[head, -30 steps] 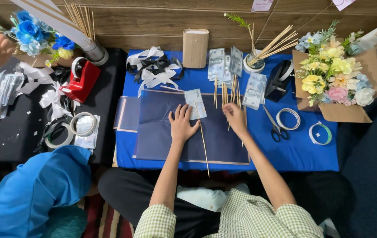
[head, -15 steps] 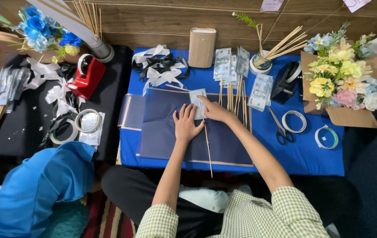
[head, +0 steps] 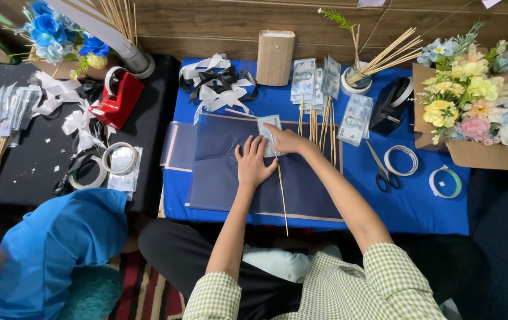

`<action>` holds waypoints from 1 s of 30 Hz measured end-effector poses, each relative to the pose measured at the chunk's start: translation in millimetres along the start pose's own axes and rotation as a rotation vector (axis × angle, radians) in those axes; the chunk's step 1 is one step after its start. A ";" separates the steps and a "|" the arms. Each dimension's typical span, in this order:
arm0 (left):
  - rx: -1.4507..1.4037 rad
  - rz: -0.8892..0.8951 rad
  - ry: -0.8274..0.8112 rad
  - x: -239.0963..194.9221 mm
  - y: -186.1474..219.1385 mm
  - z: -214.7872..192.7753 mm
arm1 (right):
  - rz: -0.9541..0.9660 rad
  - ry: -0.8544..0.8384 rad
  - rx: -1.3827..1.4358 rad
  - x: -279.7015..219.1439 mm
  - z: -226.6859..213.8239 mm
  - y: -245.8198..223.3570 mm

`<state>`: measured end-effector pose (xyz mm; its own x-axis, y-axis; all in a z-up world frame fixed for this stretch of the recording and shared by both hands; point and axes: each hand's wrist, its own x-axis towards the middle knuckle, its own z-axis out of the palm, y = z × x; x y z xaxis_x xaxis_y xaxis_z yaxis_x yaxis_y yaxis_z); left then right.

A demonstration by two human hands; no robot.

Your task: The person assembles decorative sticks by placing a banknote onto a thin wooden stick and securing it with a stapler. They repeat this process for multiple sticks, stacking the finished items on the table.

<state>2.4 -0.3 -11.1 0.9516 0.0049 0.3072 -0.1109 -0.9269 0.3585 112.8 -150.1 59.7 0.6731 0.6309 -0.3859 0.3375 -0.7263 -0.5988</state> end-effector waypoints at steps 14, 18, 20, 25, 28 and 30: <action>-0.009 -0.001 -0.002 0.6 0.8 -1.4 | 0.100 0.013 -0.054 7.5 7.4 -7.5; -0.003 0.008 0.006 -0.2 -0.3 1.4 | 0.178 0.021 -0.077 13.6 8.5 -12.4; 0.000 0.008 0.004 0.4 -0.2 0.7 | 0.189 -0.013 -0.084 18.3 5.5 -4.7; 0.002 0.014 0.015 0.4 1.2 0.7 | 0.174 -0.076 -0.035 17.5 2.3 16.0; 0.008 0.013 0.022 -0.2 -0.7 1.3 | 0.140 -0.095 0.040 16.6 2.4 23.0; 0.008 0.016 0.035 1.0 -0.2 1.5 | 0.168 -0.083 0.132 14.0 -0.5 27.5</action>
<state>3.8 -0.6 -12.2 0.9391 0.0031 0.3436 -0.1237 -0.9300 0.3463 131.9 -161.3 38.2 0.6546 0.5283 -0.5407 0.1330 -0.7845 -0.6057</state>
